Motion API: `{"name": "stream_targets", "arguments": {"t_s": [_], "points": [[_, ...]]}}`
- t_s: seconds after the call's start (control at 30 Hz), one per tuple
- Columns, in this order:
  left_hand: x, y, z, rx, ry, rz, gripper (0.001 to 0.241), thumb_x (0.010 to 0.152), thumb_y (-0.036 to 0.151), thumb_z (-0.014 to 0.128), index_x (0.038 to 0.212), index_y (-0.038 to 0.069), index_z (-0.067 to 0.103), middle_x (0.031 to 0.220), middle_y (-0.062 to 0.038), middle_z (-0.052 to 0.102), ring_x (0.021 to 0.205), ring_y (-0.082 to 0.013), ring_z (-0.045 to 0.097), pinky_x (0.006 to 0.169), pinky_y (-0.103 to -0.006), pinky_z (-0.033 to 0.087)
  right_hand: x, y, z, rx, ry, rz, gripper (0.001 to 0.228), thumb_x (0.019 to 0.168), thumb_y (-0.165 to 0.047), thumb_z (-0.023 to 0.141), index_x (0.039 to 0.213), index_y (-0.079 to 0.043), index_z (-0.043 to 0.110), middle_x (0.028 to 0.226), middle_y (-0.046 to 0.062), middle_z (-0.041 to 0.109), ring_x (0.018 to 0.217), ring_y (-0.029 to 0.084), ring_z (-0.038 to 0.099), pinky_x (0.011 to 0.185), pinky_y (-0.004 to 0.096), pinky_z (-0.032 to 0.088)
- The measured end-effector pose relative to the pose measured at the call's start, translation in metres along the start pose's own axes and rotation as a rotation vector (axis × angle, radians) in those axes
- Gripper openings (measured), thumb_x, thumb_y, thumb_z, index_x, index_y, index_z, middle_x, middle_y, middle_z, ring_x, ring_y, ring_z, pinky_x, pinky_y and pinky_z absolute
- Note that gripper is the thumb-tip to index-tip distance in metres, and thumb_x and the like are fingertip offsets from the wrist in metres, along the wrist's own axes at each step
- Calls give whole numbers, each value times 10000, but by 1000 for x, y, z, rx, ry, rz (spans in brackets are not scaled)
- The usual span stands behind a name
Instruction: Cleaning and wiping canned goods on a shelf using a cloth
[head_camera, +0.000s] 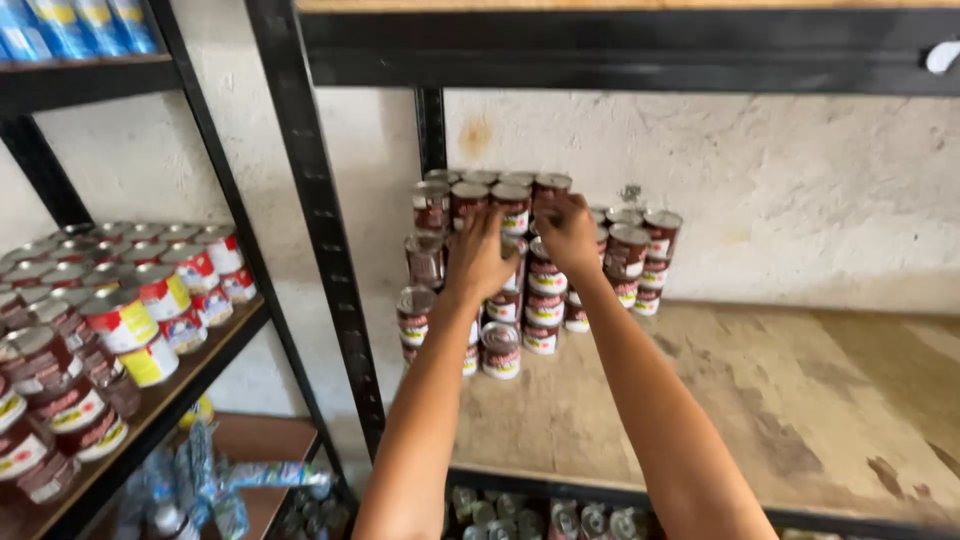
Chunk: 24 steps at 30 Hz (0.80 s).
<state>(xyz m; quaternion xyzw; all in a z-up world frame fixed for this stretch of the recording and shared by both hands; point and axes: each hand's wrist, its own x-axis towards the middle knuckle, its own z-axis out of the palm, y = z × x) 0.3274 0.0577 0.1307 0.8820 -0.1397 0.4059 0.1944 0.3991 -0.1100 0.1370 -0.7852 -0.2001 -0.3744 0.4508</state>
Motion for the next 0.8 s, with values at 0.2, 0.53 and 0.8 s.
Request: {"name": "stream_targets", "arguments": {"t_s": [0.2, 0.53, 0.8], "points": [[4, -12, 14, -39, -59, 80, 755, 783, 271, 719, 1462, 139, 417, 1487, -150, 498, 1377, -350, 452, 1042, -582, 442, 28, 26, 56, -83, -21, -4, 587, 681, -325, 923, 1135, -28, 697, 1217, 235, 528, 1175, 524, 585, 1044, 551, 510], [-9, -24, 20, -216, -28, 134, 742, 775, 233, 720, 1447, 98, 434, 1385, -194, 543, 1334, -385, 475, 1031, -592, 440, 65, 89, 94, -304, -127, 39, 708, 778, -267, 766, 1398, -38, 514, 1322, 282, 570, 1259, 497, 577, 1110, 538, 455], [-19, -11, 8, -284, 97, 107, 647, 779, 190, 696, 1379, 55, 497, 1341, -221, 572, 1255, -406, 546, 1003, -538, 485, 55, 50, 77, -419, -165, 285, 655, 771, -465, 745, 1285, -72, 647, 1153, 201, 727, 1127, 419, 684, 963, 525, 566]]}}
